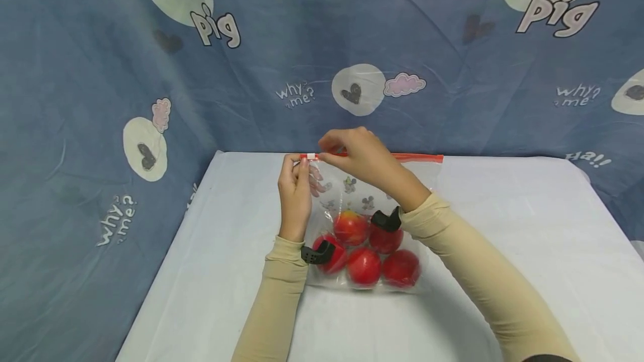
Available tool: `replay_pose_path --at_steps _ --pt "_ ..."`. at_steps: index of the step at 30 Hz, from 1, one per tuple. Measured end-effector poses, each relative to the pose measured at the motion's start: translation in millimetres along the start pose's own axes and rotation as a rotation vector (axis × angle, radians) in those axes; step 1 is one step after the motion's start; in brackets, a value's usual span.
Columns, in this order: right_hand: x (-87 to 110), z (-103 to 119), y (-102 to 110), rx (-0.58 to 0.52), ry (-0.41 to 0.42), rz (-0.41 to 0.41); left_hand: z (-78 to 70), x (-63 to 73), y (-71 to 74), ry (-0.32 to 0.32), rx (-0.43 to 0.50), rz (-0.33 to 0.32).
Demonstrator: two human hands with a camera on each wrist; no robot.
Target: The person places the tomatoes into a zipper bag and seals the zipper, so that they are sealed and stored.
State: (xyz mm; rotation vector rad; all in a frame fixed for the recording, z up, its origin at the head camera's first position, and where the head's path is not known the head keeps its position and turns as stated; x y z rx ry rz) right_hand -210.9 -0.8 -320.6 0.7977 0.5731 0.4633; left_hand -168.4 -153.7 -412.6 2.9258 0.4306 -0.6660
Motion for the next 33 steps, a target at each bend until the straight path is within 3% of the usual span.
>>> replay_pose_path --at_steps 6,12,33 --pt "-7.9 5.9 -9.3 0.001 -0.017 0.033 -2.1 1.4 -2.4 0.008 0.028 0.009" --pt "-9.7 6.8 -13.4 0.009 0.009 0.009 -2.8 0.8 -2.8 0.003 0.040 0.010" --pt "-8.3 7.5 -13.6 0.006 0.039 0.004 -3.7 -0.5 0.5 -0.057 -0.058 -0.015"
Point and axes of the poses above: each hand's wrist, its own x-axis away from the middle knuckle, its own y-axis out of the back of the hand, z = x × y, the point moved 2 cm from there along -x, towards the middle knuckle, and after that the axes turned 3 degrees about -x, right-handed, at the moved point
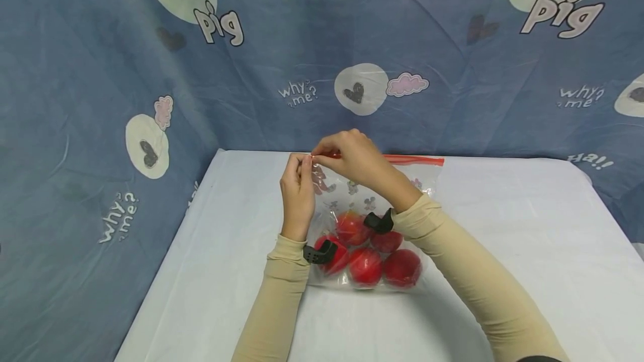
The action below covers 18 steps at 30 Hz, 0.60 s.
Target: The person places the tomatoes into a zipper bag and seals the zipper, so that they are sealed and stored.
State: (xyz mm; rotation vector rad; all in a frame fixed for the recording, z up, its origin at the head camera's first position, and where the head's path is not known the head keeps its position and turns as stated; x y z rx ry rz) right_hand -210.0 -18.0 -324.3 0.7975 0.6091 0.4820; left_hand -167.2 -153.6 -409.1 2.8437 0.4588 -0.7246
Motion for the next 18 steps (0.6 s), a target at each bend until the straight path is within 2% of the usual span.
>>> replay_pose_path --at_steps 7,18 --pt "2.3 0.4 2.0 0.020 0.001 -0.017 -1.0 -1.3 -1.1 0.007 -0.037 -0.018" --pt "4.4 -4.3 3.8 0.034 -0.001 -0.019 -0.6 -1.1 2.5 -0.002 -0.024 -0.005"
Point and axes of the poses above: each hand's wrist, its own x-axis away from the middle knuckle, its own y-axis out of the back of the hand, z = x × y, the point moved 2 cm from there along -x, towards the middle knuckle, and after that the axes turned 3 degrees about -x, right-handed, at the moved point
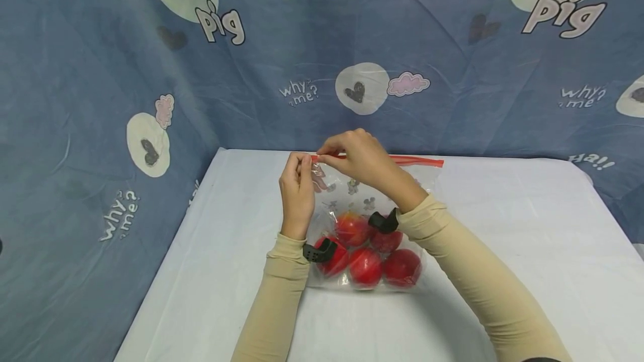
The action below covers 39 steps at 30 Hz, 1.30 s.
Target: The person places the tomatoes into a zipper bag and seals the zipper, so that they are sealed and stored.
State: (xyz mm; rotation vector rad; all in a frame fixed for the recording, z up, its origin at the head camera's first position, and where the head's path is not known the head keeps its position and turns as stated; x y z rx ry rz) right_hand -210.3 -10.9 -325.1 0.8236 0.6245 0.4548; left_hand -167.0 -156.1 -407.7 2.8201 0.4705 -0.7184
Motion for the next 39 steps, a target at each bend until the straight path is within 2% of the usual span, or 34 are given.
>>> replay_pose_path --at_steps 4,18,21,28,39 --pt "1.1 -1.8 0.7 -0.006 -0.001 -0.002 0.0 -1.0 0.6 -0.012 0.010 -0.001" --pt "0.3 -2.5 0.1 -0.054 0.016 0.024 -2.5 0.2 1.8 0.011 0.036 0.031" --pt "0.6 -2.7 0.1 -0.054 0.016 0.034 -7.8 0.2 1.2 0.008 0.032 0.035" --pt "2.1 -4.0 2.0 -0.046 0.027 0.026 -34.7 3.2 3.2 -0.041 -0.012 0.021" --pt "4.3 -8.4 5.3 -0.050 0.025 0.056 -36.4 5.3 4.0 -0.026 -0.023 0.016"
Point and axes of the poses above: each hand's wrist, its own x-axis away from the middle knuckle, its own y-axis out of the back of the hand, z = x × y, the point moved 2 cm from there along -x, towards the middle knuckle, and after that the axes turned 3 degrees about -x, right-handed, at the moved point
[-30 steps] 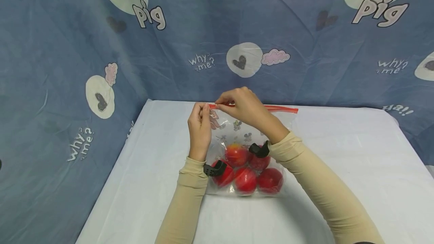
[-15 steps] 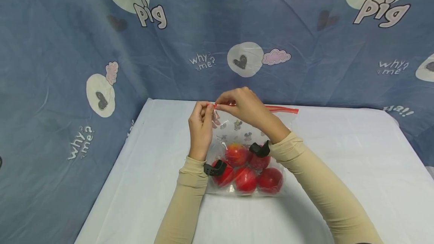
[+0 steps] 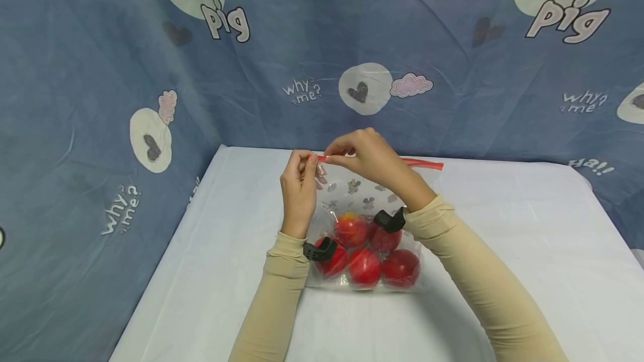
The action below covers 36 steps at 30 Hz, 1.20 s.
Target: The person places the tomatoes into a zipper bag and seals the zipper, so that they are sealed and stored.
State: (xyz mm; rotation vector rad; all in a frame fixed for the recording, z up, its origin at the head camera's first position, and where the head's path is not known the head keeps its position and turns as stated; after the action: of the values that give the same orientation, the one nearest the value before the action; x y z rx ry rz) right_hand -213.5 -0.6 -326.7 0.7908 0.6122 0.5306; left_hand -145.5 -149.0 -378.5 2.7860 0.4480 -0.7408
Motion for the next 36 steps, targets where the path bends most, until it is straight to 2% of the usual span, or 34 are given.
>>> replay_pose_path --at_steps 12,22,36 --pt "4.9 -3.7 4.5 -0.007 -0.022 0.010 2.8 -0.5 0.4 -0.013 -0.017 -0.010" --pt "7.9 -6.5 6.1 -0.018 -0.022 0.016 33.3 -4.6 -1.4 -0.005 -0.014 -0.021" --pt "11.3 -10.6 9.8 -0.018 -0.025 0.023 36.5 -5.5 1.0 -0.023 -0.015 -0.017"
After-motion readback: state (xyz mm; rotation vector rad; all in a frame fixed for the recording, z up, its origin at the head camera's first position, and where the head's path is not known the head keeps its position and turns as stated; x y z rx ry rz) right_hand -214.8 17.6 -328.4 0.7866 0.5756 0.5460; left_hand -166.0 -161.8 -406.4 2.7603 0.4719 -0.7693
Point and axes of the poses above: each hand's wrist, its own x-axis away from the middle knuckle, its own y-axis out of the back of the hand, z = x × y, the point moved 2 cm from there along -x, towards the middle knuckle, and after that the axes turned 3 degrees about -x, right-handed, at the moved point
